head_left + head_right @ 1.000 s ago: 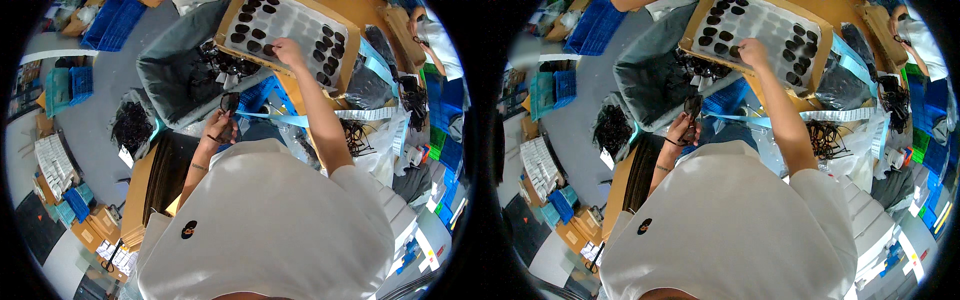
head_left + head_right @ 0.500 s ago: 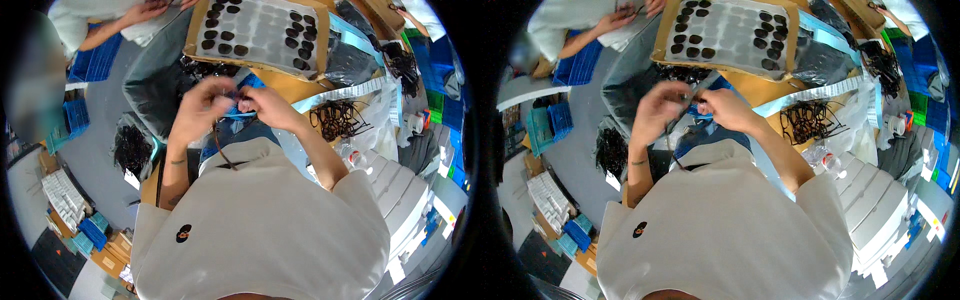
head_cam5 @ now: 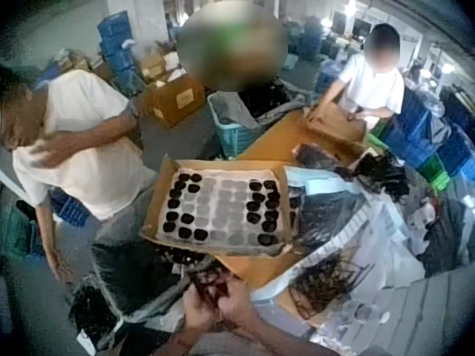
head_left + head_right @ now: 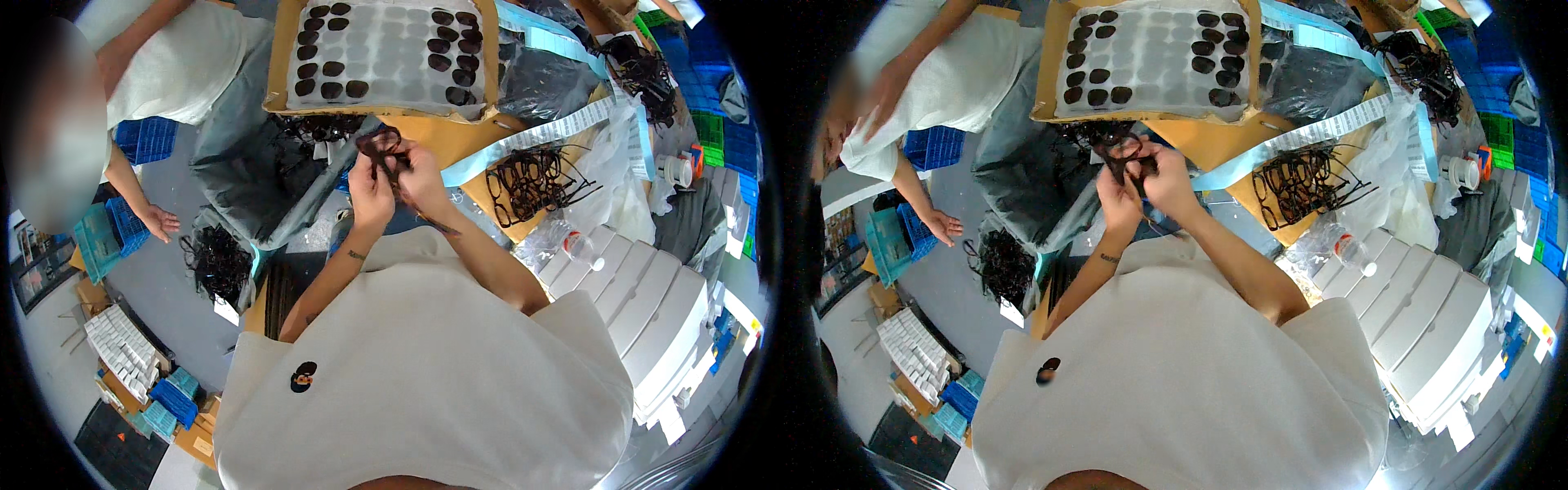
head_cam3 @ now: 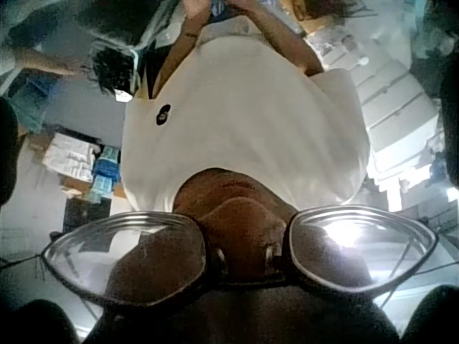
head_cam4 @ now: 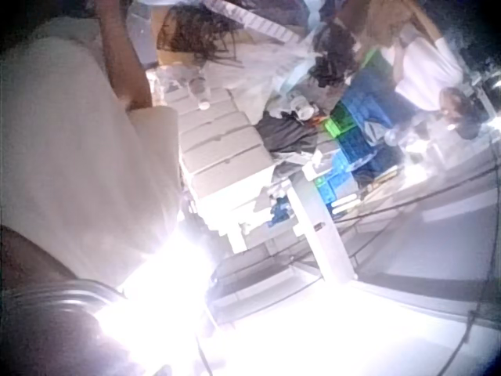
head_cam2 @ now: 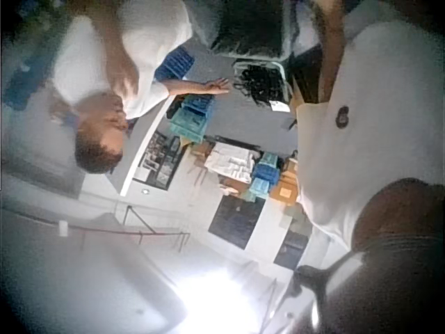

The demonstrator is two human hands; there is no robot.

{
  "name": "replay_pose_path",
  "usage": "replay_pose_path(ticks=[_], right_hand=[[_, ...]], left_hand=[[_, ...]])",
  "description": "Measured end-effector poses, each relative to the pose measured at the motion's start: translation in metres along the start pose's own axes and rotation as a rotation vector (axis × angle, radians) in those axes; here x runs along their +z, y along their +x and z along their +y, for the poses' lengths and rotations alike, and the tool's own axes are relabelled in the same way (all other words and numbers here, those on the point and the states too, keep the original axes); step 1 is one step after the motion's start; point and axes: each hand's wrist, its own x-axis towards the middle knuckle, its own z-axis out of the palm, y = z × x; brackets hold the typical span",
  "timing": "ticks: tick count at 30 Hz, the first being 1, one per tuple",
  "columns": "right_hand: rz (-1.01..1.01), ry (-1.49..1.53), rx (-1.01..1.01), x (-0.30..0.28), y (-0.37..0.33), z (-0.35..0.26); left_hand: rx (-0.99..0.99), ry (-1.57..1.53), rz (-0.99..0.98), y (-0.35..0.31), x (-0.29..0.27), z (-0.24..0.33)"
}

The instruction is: The person assembles sunglasses by hand, attaching black plastic arms to lens frames and placing the finished units into a cardboard tray with foam inserts. The person repeats this process for multiple pairs, working at a table with bins and packaging materials nearby.

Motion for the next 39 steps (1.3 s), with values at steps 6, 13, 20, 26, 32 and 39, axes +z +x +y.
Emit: replay_pose_path(ticks=[6,13,20,26,32,39], right_hand=[[0.095,0.419,0.106,-0.008,0.030,-0.006],[-0.187,0.455,0.199,-0.025,0.054,-0.016],[0.354,-1.123,-0.388,-0.080,0.127,0.020],[0.111,-1.424,-0.222,-0.104,0.165,0.061],[-0.160,-1.442,-0.199,-0.099,0.151,0.036],[0.045,-0.414,-0.054,-0.090,0.054,-0.083]], left_hand=[[0.088,-0.297,0.026,0.028,0.011,0.016],[-0.056,-0.580,0.219,0.050,-0.008,0.031],[-0.299,-0.223,0.116,0.048,-0.053,0.026],[-0.306,0.359,-0.066,0.020,-0.067,0.003],[-0.470,-0.036,0.009,0.005,-0.066,-0.005],[-0.061,0.347,-0.363,0.013,-0.057,0.039]])
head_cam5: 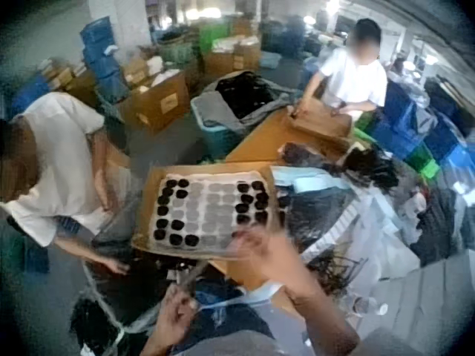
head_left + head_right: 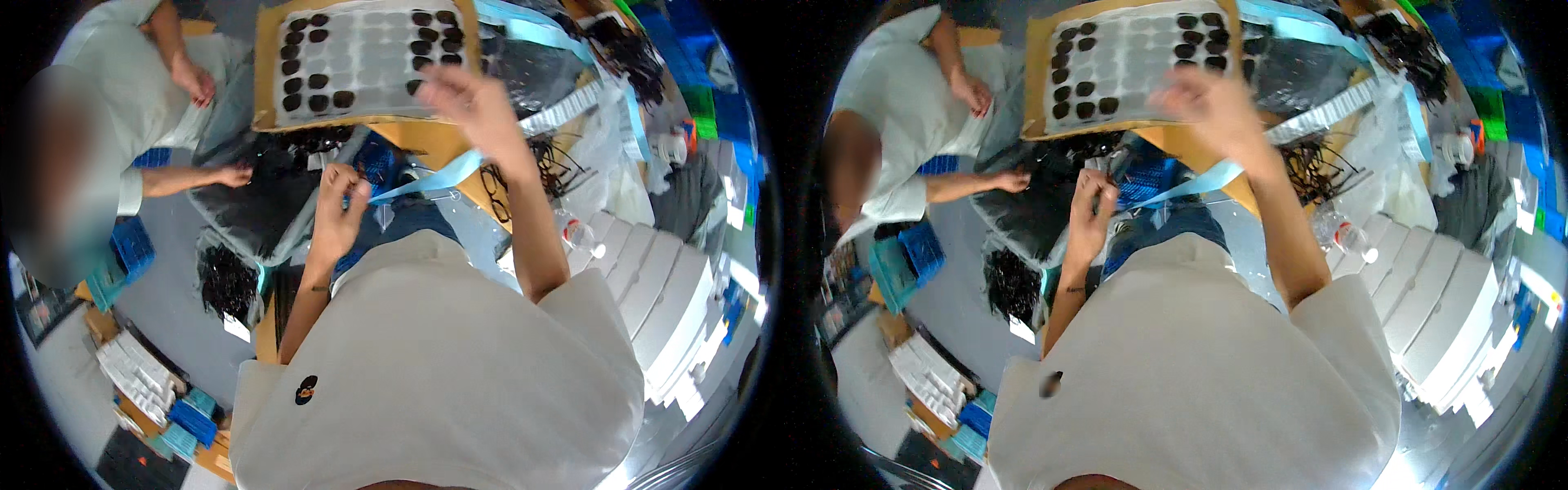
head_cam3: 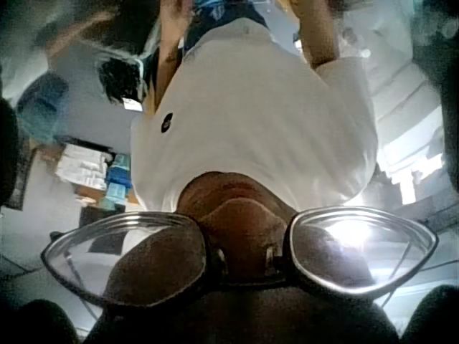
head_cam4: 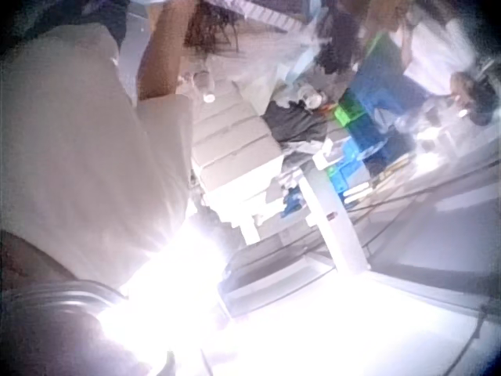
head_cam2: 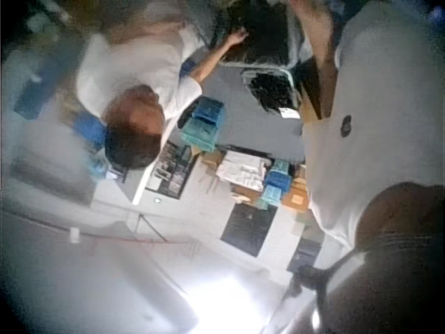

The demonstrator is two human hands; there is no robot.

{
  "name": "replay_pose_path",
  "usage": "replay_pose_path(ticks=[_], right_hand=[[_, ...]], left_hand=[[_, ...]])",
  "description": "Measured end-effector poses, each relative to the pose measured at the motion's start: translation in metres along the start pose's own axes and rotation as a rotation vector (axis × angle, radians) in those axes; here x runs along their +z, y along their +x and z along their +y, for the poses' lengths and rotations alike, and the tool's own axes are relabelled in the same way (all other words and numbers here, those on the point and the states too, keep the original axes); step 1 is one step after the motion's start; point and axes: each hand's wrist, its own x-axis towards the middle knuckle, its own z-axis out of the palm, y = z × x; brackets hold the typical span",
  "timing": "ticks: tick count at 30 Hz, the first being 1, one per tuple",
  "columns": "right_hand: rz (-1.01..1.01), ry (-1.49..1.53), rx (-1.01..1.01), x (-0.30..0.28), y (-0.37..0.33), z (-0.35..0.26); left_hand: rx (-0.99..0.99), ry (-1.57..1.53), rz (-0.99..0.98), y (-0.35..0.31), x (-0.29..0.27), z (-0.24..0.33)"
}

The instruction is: The person assembles sunglasses by hand, attaching black plastic arms to lens frames and placing the finished units into a cardboard tray with foam inserts. The person repeats this process for multiple pairs, working at a table with bins and packaging materials nearby.

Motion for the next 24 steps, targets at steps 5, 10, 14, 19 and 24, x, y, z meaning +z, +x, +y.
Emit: replay_pose_path(ticks=[5,10,14,19,24], right_hand=[[-0.605,-0.343,-0.011,-0.003,-0.097,-0.022],[-0.066,-0.508,0.105,-0.072,-0.132,0.023],[0.531,-0.619,0.332,-0.128,-0.135,0.078],[0.131,-0.848,0.597,-0.153,-0.154,0.225],[0.704,-0.879,0.279,-0.124,-0.150,0.167]], left_hand=[[0.412,0.518,-0.462,0.018,0.024,0.055],[0.644,0.330,-0.109,0.036,0.044,0.067],[0.306,0.127,-0.112,0.019,0.054,0.024],[0.063,0.167,-0.001,-0.005,0.023,-0.070],[-0.401,0.177,0.340,-0.003,-0.068,-0.232]])
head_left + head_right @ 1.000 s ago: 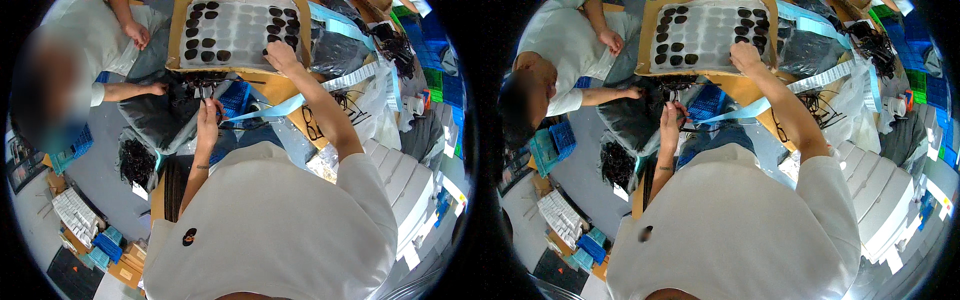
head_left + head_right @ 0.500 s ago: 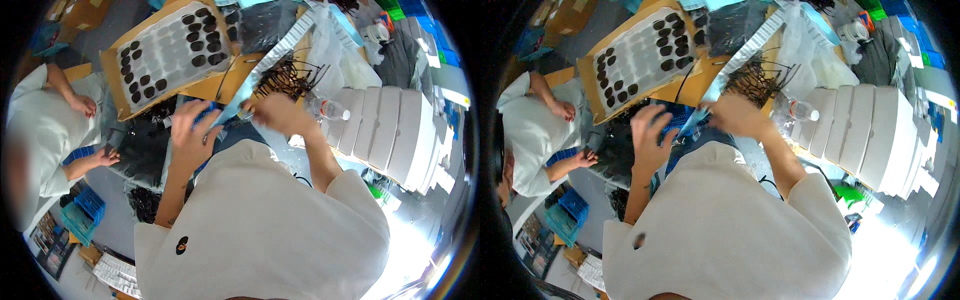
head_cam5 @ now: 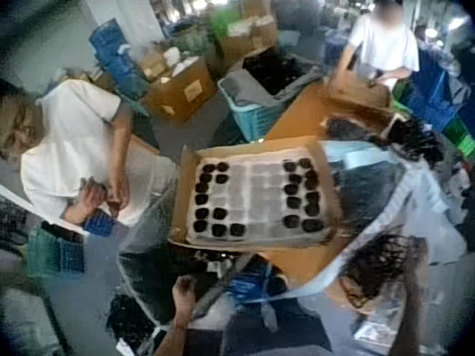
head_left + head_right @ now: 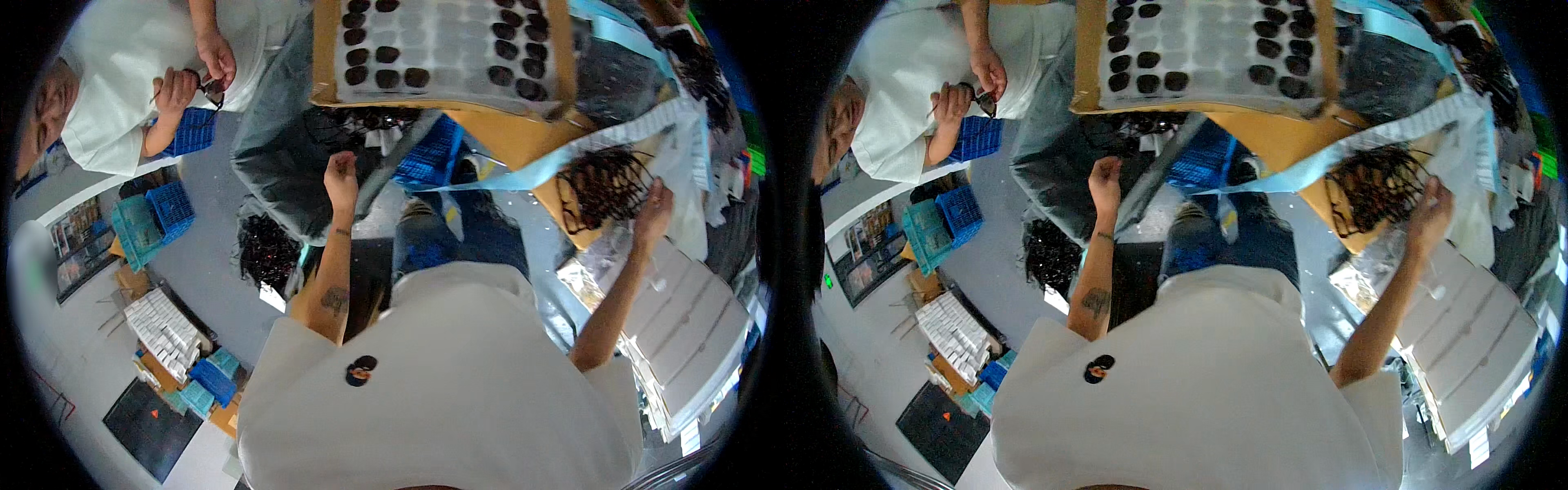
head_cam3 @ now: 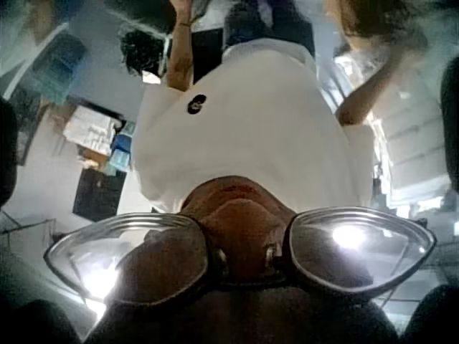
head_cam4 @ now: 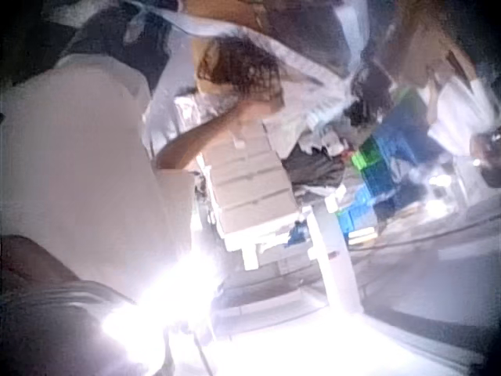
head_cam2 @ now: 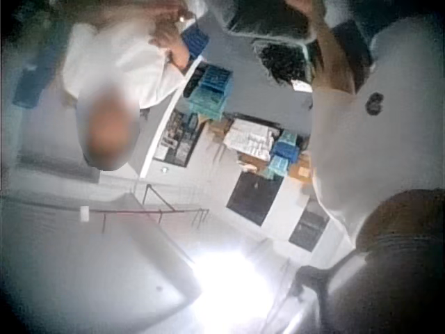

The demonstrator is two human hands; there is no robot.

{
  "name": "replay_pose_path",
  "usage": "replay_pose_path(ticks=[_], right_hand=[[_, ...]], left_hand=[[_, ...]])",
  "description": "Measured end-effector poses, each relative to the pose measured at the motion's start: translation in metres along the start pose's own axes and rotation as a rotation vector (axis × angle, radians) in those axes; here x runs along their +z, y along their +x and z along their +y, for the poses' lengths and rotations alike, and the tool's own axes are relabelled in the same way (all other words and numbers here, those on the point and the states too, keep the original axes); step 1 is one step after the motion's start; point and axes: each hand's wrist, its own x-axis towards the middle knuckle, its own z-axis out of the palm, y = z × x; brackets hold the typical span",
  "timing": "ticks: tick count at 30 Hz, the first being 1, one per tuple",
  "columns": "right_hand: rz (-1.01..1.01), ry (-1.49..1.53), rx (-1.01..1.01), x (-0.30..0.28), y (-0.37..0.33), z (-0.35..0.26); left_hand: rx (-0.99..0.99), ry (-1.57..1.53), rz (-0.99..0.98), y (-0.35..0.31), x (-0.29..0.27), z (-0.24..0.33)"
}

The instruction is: The person assembles sunglasses by hand, attaching black plastic arms to lens frames and placing the finished units into a cardboard tray with foam inserts. The person repeats this process for multiple pairs, working at a table with bins and packaging materials nearby.

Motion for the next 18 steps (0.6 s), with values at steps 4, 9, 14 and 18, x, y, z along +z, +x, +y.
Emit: replay_pose_path(ticks=[4,9,14,18], right_hand=[[0.141,0.197,-0.123,-0.022,-0.031,-0.100],[-0.043,0.408,-0.300,0.001,-0.101,-0.166],[-0.285,0.441,-0.216,0.026,-0.158,-0.178],[-0.295,0.484,0.068,0.028,-0.181,-0.190]], left_hand=[[-0.082,0.256,-0.244,0.072,0.029,-0.122],[0.362,0.820,-0.237,0.144,0.126,-0.178],[0.313,0.904,-0.224,0.168,0.167,-0.242],[0.177,0.817,-0.144,0.156,0.126,-0.164]])
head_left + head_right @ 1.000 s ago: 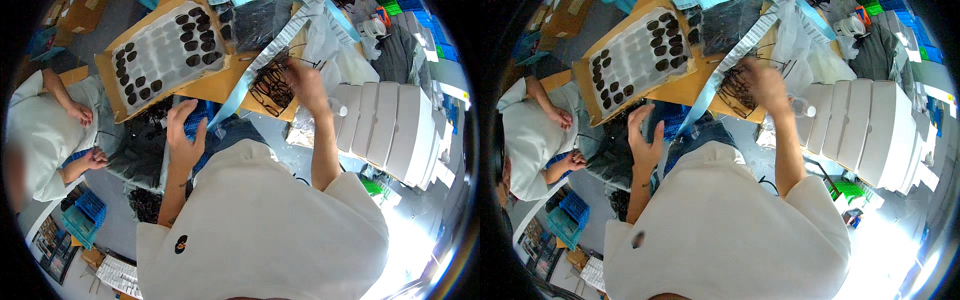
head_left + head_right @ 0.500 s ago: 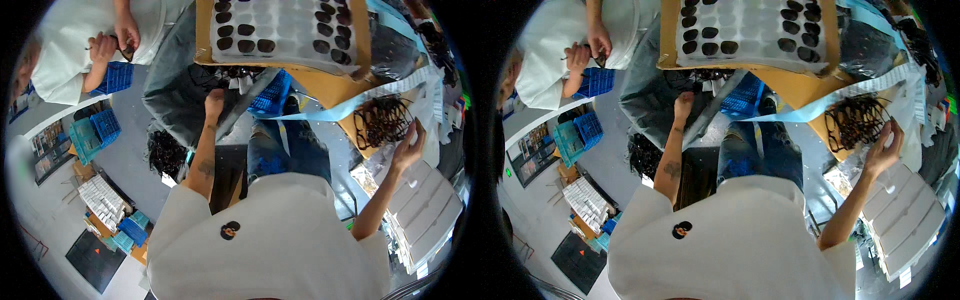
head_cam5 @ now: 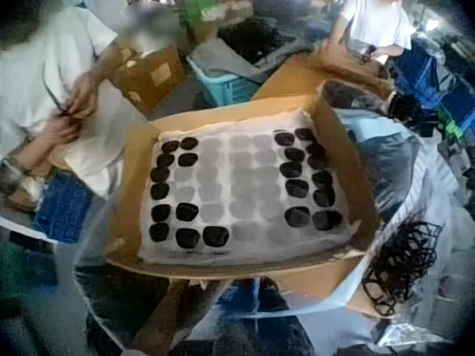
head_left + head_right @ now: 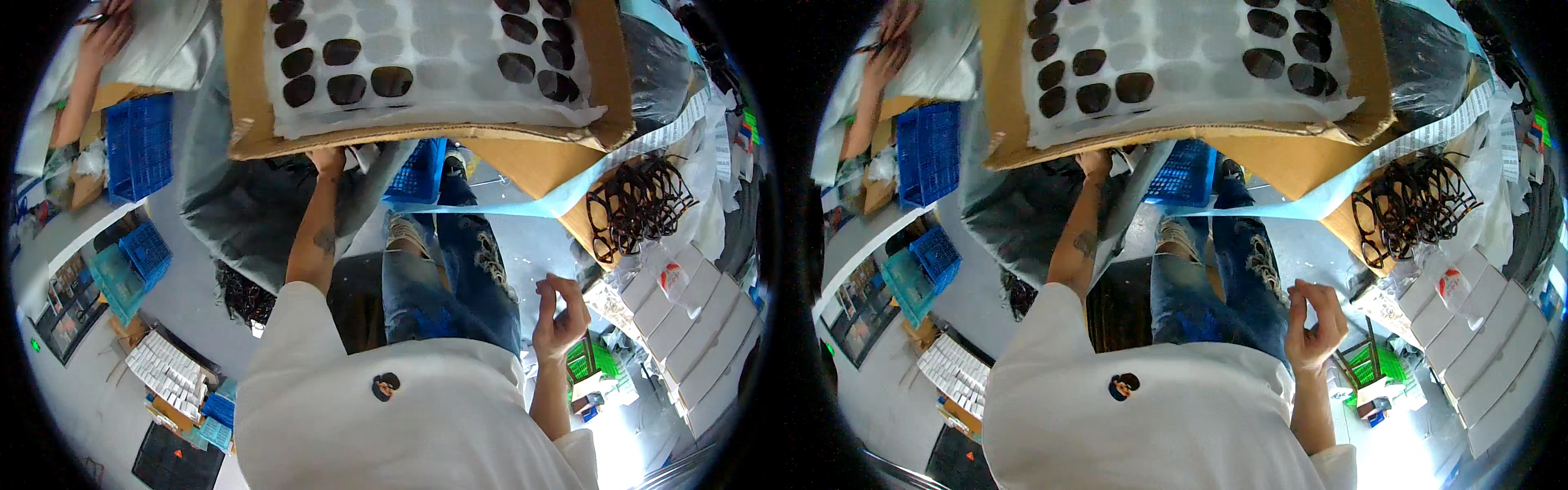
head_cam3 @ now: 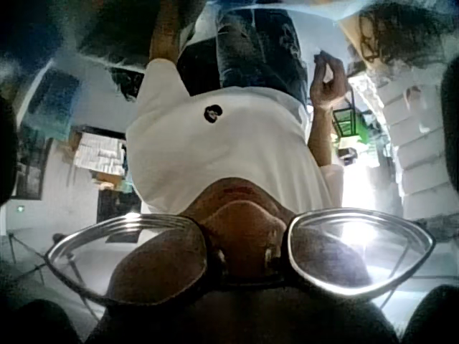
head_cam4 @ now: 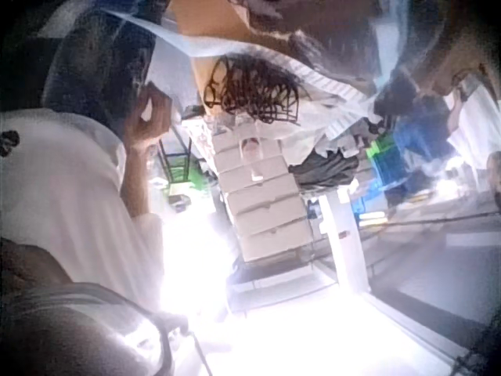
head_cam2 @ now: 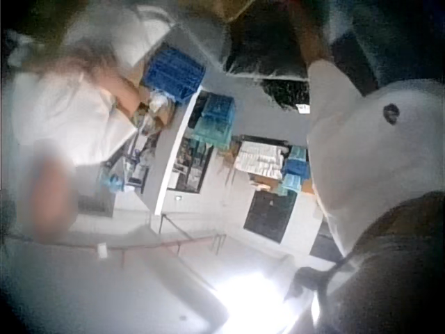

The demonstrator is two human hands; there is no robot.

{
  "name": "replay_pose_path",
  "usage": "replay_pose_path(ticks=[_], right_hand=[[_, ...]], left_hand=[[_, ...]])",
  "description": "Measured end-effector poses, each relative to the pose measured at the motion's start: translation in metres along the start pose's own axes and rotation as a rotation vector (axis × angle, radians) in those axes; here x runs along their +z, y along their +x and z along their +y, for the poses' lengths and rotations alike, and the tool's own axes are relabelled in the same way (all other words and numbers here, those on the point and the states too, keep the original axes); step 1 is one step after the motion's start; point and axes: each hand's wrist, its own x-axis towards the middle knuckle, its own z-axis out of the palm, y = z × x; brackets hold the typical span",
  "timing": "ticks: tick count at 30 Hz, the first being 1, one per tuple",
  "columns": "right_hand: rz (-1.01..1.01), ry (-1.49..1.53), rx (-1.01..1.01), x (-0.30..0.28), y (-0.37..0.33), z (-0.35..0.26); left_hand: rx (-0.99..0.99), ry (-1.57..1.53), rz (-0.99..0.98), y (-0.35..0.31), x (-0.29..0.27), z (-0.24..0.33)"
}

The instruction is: The person assembles sunglasses by hand, attaching black plastic arms to lens frames and placing the finished units into a cardboard tray with foam inserts. The person repeats this process for multiple pairs, working at a table with bins and packaging materials nearby.

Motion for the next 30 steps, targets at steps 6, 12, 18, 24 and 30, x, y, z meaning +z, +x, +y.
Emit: replay_pose_path(ticks=[6,12,18,24,30], right_hand=[[-0.023,0.140,-0.140,-0.020,0.031,-0.034],[-0.168,0.246,-0.234,-0.027,0.045,-0.076],[-0.689,0.587,-0.218,0.026,0.038,-0.111],[-0.847,0.583,-0.110,0.086,0.051,-0.138],[-1.189,0.761,0.099,0.084,0.054,-0.130]], left_hand=[[-0.362,-0.945,-0.066,-0.028,-0.076,-0.044],[-0.588,-1.359,0.003,-0.113,-0.220,0.011],[-0.353,-1.315,0.319,-0.218,-0.279,0.021],[0.312,-0.399,0.536,-0.299,-0.367,0.089],[0.600,-0.421,0.421,-0.321,-0.411,0.124]])
